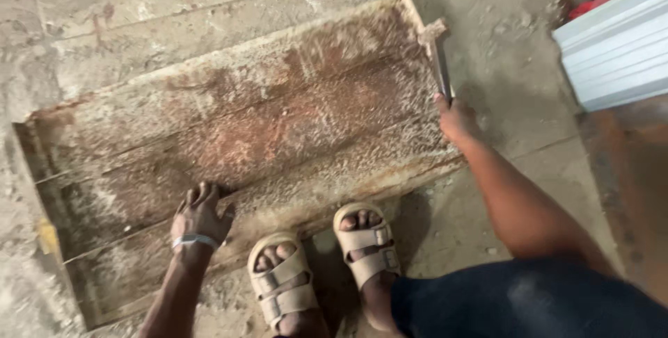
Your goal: The person uses a hammer to repeatedly strike a rectangular metal sheet placed on a concrete floor. The person holds the sheet with one hand while striking it with the other, then flips the sheet over and continues hammering the other side.
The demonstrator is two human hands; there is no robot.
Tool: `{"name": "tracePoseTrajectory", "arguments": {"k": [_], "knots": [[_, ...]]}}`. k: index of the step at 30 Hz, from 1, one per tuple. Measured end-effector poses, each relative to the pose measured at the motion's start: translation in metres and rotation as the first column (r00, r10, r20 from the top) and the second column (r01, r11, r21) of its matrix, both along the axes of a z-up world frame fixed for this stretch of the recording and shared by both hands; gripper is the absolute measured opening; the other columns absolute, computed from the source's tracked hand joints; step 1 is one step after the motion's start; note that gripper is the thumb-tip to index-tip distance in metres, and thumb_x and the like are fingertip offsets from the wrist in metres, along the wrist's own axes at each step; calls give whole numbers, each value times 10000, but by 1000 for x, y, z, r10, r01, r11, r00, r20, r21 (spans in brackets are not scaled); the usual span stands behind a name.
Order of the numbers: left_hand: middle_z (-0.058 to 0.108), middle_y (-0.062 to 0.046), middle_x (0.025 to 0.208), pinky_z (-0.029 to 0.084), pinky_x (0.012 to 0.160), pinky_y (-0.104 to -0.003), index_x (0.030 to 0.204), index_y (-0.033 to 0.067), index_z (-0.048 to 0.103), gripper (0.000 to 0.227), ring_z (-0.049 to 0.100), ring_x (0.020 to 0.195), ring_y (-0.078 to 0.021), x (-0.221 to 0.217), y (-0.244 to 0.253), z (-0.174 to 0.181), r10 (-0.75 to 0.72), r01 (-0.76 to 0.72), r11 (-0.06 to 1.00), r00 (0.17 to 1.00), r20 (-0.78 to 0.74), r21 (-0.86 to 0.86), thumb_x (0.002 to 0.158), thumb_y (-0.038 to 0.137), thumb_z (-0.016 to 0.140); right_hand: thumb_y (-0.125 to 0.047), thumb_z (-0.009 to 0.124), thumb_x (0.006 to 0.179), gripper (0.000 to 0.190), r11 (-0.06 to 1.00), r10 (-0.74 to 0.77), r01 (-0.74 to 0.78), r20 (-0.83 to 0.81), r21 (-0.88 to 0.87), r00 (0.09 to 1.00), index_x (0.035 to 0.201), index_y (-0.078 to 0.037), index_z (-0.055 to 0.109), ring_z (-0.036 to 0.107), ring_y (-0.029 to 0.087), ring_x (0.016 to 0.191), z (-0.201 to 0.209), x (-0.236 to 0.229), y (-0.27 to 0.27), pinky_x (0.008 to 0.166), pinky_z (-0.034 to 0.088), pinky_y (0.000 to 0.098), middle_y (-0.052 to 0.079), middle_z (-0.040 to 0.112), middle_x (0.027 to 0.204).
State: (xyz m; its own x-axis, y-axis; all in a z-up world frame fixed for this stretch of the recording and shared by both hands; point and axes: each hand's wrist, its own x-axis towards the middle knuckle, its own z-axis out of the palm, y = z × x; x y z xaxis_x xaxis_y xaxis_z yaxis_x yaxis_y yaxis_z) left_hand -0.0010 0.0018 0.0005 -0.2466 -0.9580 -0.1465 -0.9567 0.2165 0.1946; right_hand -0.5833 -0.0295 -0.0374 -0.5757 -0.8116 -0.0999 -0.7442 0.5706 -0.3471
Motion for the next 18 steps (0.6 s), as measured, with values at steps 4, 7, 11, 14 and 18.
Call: {"name": "tracePoseTrajectory", "arguments": {"k": [4, 7, 11, 14, 18], "knots": [[566, -60, 1420, 475, 1097, -447, 1299, 183, 632, 499, 505, 1339, -298, 2, -1, 5, 16, -41, 980, 992, 127, 197, 871, 432, 687, -636, 534, 1089, 711, 996, -8, -6, 163, 85, 987, 890, 35, 659, 544, 297, 586, -8, 19, 31, 604, 438, 483, 122, 550, 652], [531, -66, 1453, 502, 1047, -469, 1390, 150, 565, 615, 481, 1356, -298, -2, -5, 8, 49, -82, 966, 989, 139, 247, 859, 434, 692, -557, 677, 1006, 588, 962, -133, 254, 649, -97, 749, 860, 1, 560, 451, 151, 485, 22, 42, 36, 425, 366, 356, 26, 501, 647], [476, -40, 1543, 539, 1048, -458, 1452, 173, 518, 635, 460, 1413, -270, -4, -13, 7, 66, -127, 931, 981, 184, 342, 902, 455, 662, -553, 622, 1035, 474, 919, 9, 262, 680, -294, 733, 873, -109, 585, 445, 61, 439, 75, 57, 19, 367, 339, 274, -28, 501, 632], [379, -44, 1604, 510, 1045, -476, 1493, 153, 444, 714, 382, 1446, -289, -4, -11, 3, 61, -122, 936, 980, 192, 329, 887, 455, 672, -512, 611, 1061, 392, 826, 122, 313, 691, -468, 713, 980, -129, 602, 478, 89, 491, 86, 63, -2, 400, 398, 308, -27, 528, 691], [334, -45, 1625, 467, 1095, -469, 1499, 149, 427, 720, 333, 1483, -289, -2, -11, 1, 53, -124, 923, 978, 200, 363, 900, 469, 665, -509, 526, 1172, 477, 911, 39, 43, 188, -411, 981, 1061, -63, 654, 617, 299, 715, 52, 60, -16, 628, 500, 464, 133, 656, 846]]}}
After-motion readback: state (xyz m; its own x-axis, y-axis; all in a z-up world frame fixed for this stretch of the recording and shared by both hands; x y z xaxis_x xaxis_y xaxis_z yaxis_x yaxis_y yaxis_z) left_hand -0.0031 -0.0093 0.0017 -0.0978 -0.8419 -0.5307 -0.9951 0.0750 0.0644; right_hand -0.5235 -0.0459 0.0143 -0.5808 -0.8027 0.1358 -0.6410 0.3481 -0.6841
